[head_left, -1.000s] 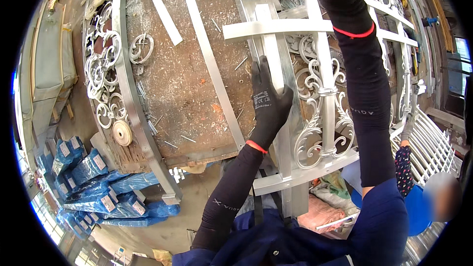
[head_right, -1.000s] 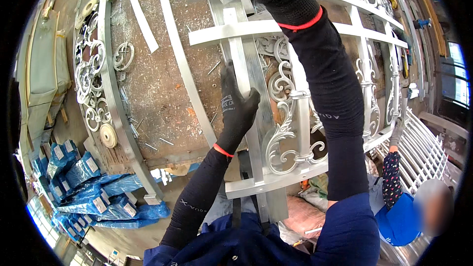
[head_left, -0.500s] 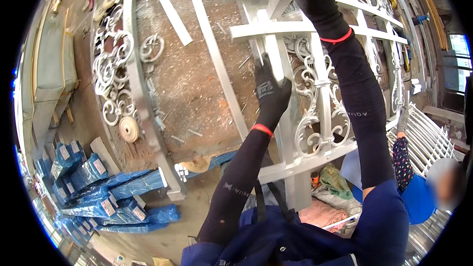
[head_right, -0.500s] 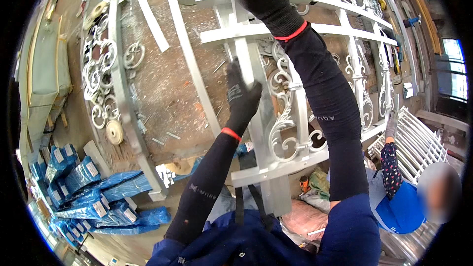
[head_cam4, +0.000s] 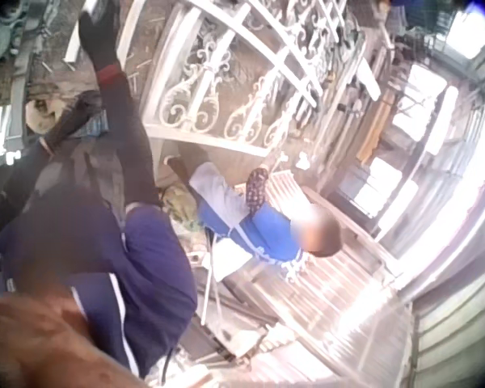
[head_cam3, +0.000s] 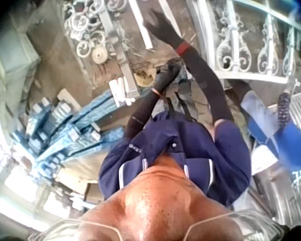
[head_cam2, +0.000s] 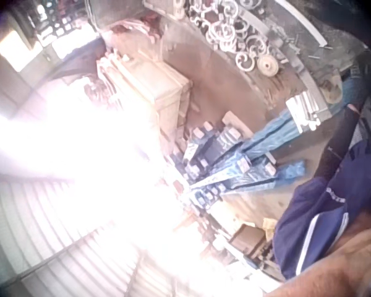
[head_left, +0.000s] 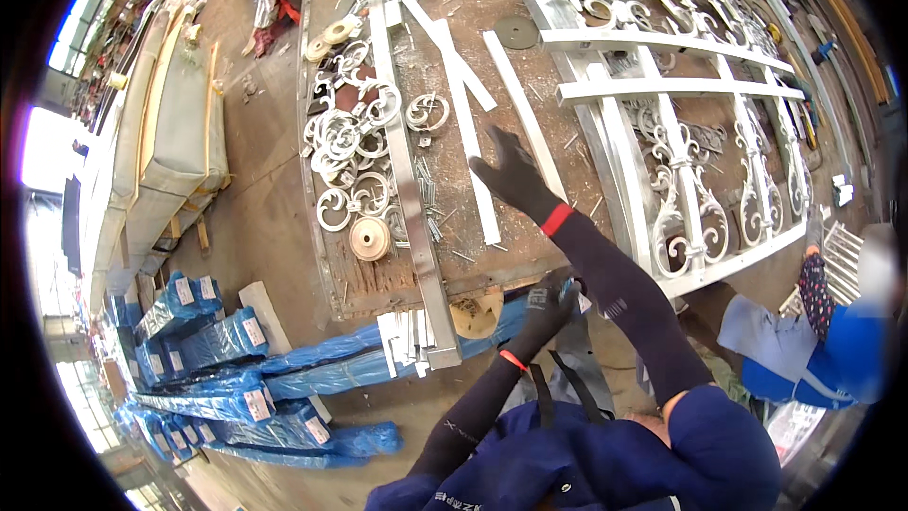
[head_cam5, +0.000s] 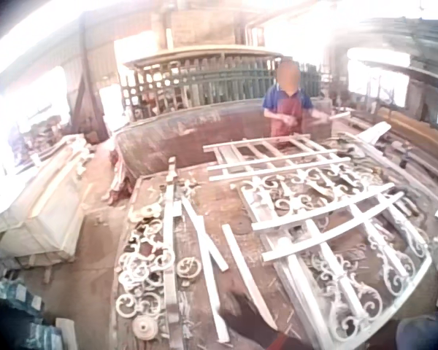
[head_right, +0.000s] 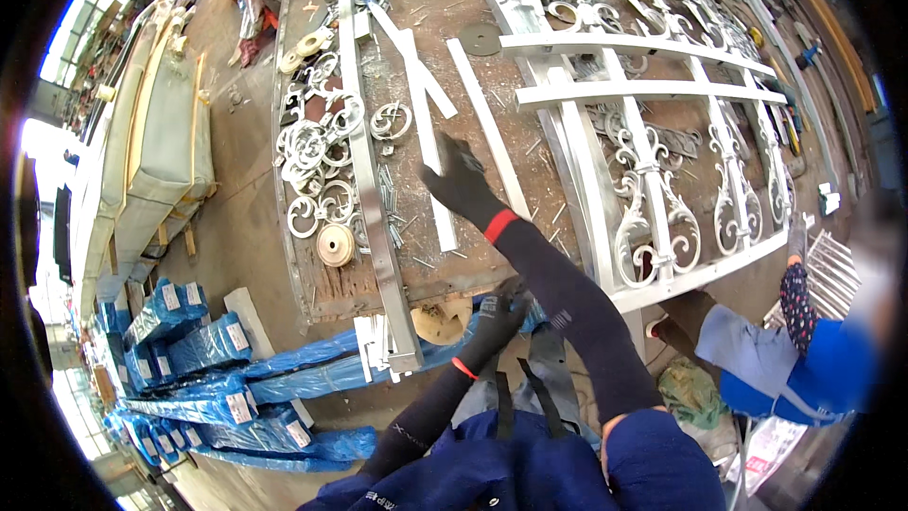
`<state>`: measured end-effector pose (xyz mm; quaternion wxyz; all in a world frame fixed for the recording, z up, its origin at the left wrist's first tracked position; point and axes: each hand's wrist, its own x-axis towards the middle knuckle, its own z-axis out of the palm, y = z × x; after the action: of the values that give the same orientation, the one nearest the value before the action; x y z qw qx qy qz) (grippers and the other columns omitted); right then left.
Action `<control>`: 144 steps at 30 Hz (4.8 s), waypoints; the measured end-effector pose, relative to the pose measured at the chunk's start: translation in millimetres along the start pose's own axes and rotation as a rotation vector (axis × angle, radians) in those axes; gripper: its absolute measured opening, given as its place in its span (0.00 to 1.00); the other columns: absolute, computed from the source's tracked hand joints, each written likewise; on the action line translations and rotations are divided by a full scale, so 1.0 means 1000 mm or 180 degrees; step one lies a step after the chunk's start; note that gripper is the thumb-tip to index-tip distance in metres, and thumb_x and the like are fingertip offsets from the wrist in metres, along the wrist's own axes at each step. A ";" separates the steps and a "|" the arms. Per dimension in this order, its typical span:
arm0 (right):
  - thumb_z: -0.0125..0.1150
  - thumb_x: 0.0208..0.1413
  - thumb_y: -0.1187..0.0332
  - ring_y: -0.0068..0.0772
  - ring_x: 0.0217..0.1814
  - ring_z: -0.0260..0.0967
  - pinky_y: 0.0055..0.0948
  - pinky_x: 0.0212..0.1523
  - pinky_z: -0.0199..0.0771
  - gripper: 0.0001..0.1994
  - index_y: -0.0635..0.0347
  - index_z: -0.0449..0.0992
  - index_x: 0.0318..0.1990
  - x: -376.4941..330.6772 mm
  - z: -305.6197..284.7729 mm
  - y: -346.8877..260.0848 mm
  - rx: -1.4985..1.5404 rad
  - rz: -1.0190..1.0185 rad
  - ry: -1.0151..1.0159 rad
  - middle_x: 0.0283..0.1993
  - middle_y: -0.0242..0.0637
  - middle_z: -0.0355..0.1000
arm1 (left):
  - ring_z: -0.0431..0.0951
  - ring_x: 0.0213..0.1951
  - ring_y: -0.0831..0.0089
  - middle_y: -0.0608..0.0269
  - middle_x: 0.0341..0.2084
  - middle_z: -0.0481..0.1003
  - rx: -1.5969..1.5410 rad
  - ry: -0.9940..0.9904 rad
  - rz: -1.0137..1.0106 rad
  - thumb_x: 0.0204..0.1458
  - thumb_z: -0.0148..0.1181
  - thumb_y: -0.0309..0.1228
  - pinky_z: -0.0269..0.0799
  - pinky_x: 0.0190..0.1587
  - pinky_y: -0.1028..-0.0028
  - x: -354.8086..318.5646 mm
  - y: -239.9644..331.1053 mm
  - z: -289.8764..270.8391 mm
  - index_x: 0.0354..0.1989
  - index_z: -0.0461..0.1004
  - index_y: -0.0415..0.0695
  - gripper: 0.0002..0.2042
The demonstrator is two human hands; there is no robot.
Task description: The person uses a power drill to fasten screws into a white ornate metal gate frame. They align metal bars and decorative pieces, then secure them with the drill. A coworker is visible nearby.
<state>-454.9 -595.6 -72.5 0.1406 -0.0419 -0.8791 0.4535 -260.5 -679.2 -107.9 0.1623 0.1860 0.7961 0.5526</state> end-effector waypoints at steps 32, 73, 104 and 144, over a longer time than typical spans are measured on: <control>0.59 0.52 0.54 0.54 0.31 0.72 0.49 0.29 0.68 0.24 0.70 0.65 0.43 -0.404 -0.208 0.007 -0.1031 0.2849 -0.0707 0.30 0.54 0.72 | 0.74 0.46 0.51 0.47 0.48 0.68 0.3885 -0.0747 0.1487 0.40 0.60 0.39 0.72 0.44 0.57 0.382 0.042 0.009 0.51 0.65 0.44 0.27; 0.64 0.50 0.58 0.53 0.39 0.71 0.42 0.37 0.70 0.19 0.63 0.69 0.41 -0.675 -0.194 -0.029 -0.0229 0.3395 -0.0214 0.38 0.50 0.71 | 0.70 0.51 0.49 0.48 0.51 0.69 0.2270 -0.1555 0.1456 0.44 0.64 0.33 0.68 0.52 0.59 0.011 0.063 0.024 0.58 0.63 0.45 0.30; 0.58 0.54 0.54 0.55 0.45 0.71 0.46 0.43 0.70 0.24 0.58 0.65 0.53 -0.703 -0.285 -0.088 -0.0681 0.3596 0.1042 0.43 0.52 0.73 | 0.78 0.36 0.54 0.53 0.34 0.77 0.3114 -0.1074 0.1432 0.48 0.59 0.47 0.72 0.37 0.56 0.021 0.051 0.102 0.47 0.69 0.44 0.23; 0.62 0.49 0.57 0.47 0.51 0.70 0.40 0.50 0.70 0.31 0.55 0.63 0.62 -0.725 -0.396 0.113 -0.0097 0.2387 0.0854 0.52 0.45 0.72 | 0.73 0.46 0.53 0.53 0.44 0.73 0.2755 -0.0753 0.1403 0.47 0.58 0.43 0.67 0.49 0.55 0.065 0.138 0.327 0.56 0.65 0.53 0.26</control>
<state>345.3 -364.4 -98.1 0.0783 -0.4209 -0.7833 0.4508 -150.1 -335.8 -91.9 0.0388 0.4615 0.8703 0.1678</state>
